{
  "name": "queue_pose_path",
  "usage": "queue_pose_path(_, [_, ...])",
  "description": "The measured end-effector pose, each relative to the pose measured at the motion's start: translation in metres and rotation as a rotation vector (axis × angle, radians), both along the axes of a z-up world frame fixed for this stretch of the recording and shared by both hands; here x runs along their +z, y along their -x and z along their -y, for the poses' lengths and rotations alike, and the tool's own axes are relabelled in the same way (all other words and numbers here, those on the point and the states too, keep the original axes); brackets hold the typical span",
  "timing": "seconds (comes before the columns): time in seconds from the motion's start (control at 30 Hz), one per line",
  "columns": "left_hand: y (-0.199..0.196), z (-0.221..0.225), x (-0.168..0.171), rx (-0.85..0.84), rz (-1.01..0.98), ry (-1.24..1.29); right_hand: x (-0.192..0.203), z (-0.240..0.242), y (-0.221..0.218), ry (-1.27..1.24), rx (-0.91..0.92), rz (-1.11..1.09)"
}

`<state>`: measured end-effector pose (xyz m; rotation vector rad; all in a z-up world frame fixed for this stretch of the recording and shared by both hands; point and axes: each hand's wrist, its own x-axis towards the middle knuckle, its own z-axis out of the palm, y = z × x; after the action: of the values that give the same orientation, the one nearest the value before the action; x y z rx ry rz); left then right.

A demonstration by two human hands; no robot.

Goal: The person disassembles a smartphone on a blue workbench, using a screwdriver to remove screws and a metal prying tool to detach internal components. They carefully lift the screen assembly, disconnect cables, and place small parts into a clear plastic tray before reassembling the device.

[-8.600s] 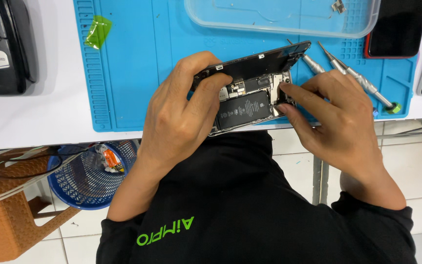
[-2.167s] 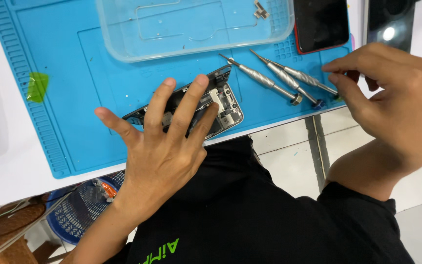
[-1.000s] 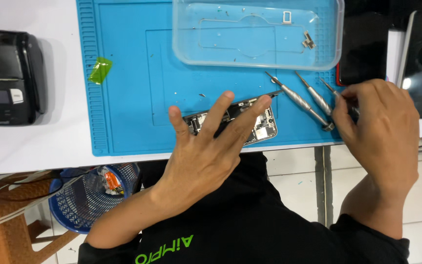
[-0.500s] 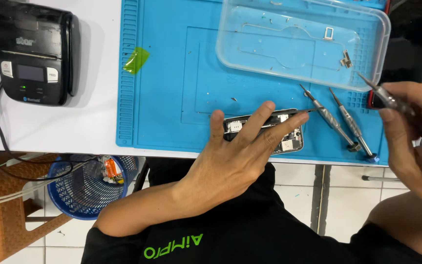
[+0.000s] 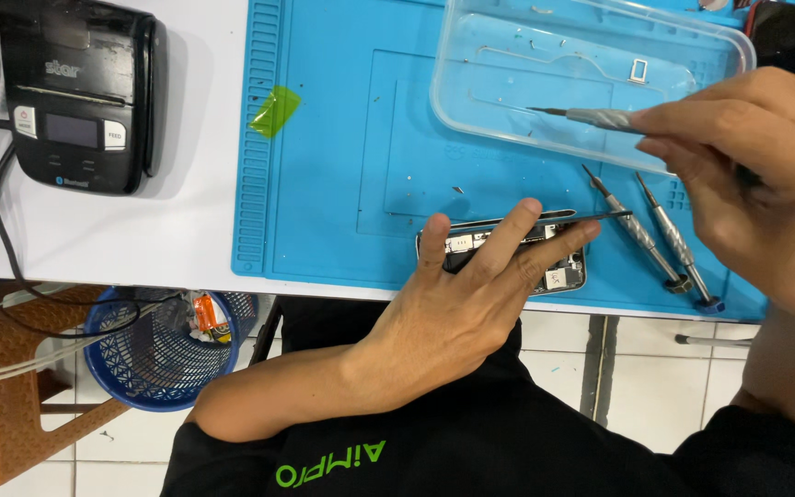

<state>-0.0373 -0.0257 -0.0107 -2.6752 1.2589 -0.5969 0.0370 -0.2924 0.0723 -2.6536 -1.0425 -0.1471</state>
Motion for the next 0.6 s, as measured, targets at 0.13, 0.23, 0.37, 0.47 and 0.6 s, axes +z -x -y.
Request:
queue_pose_path(0.13, [0.0, 0.001, -0.001, 0.006, -0.009, 0.021, 0.004, -0.02, -0.004, -0.096, 0.005, -0.019])
queue_pose_path(0.23, [-0.001, 0.001, 0.001, -0.006, -0.043, 0.037, 0.007, -0.029, -0.004, -0.105, -0.018, -0.024])
queue_pose_path(0.37, [0.0, 0.001, -0.001, -0.002, -0.02, 0.025, 0.003, -0.027, -0.007, -0.025, 0.001, 0.045])
queue_pose_path(0.47, [0.001, 0.001, -0.001, 0.001, -0.025, 0.027, 0.004, -0.026, -0.007, -0.07, -0.015, 0.008])
queue_pose_path(0.6, [0.0, 0.0, 0.001, 0.0, -0.009, 0.023, -0.002, 0.0, 0.002, -0.184, -0.265, -0.21])
